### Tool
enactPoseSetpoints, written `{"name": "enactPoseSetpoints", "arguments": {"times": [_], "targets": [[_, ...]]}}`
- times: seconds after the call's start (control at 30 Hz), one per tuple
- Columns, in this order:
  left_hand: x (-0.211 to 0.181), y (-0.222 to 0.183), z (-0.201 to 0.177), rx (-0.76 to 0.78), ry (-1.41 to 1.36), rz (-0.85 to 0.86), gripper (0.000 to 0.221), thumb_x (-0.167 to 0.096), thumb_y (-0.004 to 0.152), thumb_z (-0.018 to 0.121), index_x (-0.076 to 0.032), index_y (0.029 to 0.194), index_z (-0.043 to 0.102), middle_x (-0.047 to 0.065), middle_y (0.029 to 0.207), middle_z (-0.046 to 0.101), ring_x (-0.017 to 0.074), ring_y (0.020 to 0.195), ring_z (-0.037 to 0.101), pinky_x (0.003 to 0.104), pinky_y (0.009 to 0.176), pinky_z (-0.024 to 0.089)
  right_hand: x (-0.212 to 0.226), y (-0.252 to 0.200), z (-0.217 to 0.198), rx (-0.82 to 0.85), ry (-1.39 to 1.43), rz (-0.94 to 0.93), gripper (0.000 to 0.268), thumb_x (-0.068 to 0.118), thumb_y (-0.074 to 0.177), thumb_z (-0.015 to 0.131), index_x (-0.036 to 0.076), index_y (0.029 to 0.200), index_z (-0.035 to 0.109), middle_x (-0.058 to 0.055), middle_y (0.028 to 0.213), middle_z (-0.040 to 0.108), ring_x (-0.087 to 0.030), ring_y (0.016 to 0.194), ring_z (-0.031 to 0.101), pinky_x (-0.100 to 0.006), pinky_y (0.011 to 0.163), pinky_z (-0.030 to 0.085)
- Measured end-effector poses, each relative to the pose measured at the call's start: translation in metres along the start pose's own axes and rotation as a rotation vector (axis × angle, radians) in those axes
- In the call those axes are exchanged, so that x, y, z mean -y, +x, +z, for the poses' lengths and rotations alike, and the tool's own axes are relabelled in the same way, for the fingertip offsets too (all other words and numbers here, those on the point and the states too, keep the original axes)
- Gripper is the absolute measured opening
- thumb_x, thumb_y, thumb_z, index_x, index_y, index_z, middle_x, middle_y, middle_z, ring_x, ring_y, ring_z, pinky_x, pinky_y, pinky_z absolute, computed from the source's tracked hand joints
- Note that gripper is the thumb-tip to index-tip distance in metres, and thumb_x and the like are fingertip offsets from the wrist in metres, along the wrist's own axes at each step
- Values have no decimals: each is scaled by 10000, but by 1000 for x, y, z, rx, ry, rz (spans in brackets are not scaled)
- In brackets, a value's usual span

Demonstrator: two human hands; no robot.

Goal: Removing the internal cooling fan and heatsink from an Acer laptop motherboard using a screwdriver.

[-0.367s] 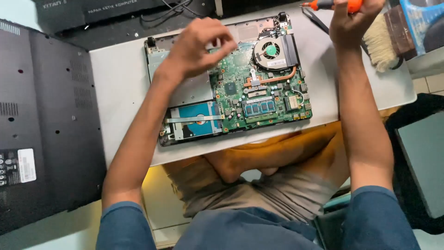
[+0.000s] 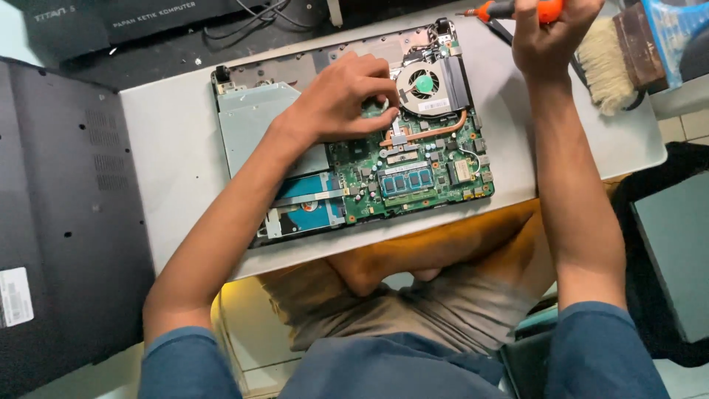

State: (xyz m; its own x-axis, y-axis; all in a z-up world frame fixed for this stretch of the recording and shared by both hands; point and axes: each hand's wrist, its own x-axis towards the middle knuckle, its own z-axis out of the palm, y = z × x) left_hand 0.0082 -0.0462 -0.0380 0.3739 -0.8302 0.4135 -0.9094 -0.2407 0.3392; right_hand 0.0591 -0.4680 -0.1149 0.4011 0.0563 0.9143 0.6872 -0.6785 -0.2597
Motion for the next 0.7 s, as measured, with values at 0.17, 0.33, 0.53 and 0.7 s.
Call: {"name": "enactPoseSetpoints", "arguments": {"times": [0.17,0.33,0.53,0.7], "targets": [[-3,-6,4,-80,4,58,153,-256,1100,928,-156,1072,815,37,994,693,197,899,649,388,846,547,10,0,-8,48,21,3,367,-49,1200,755,44,960,494,-135,836,451,-318,723,466,-554,759,443],[-13,-7,-8,-63,14,29,168,-262,1156,797,-138,1076,877,72,998,674,218,848,626,389,742,530,54,30,-11,73,-70,-9,285,97,1168,782,22,976,585,-141,854,523,-393,820,509,-559,884,403],[-20,-7,-11,-24,39,-30,307,-359,1195,673,-144,1109,874,51,973,589,205,863,507,392,770,422,74,42,-10,134,-2,-19,289,48,1207,778,1,945,666,-138,842,611,-334,766,549,-526,793,421],[-16,-9,-4,-89,-3,-23,224,-307,1151,732,-149,1091,879,71,1006,626,212,851,550,377,755,482,26,5,-3,85,-34,-14,245,59,1193,776,30,1142,539,-157,981,528,-332,800,527,-522,798,455]]}}
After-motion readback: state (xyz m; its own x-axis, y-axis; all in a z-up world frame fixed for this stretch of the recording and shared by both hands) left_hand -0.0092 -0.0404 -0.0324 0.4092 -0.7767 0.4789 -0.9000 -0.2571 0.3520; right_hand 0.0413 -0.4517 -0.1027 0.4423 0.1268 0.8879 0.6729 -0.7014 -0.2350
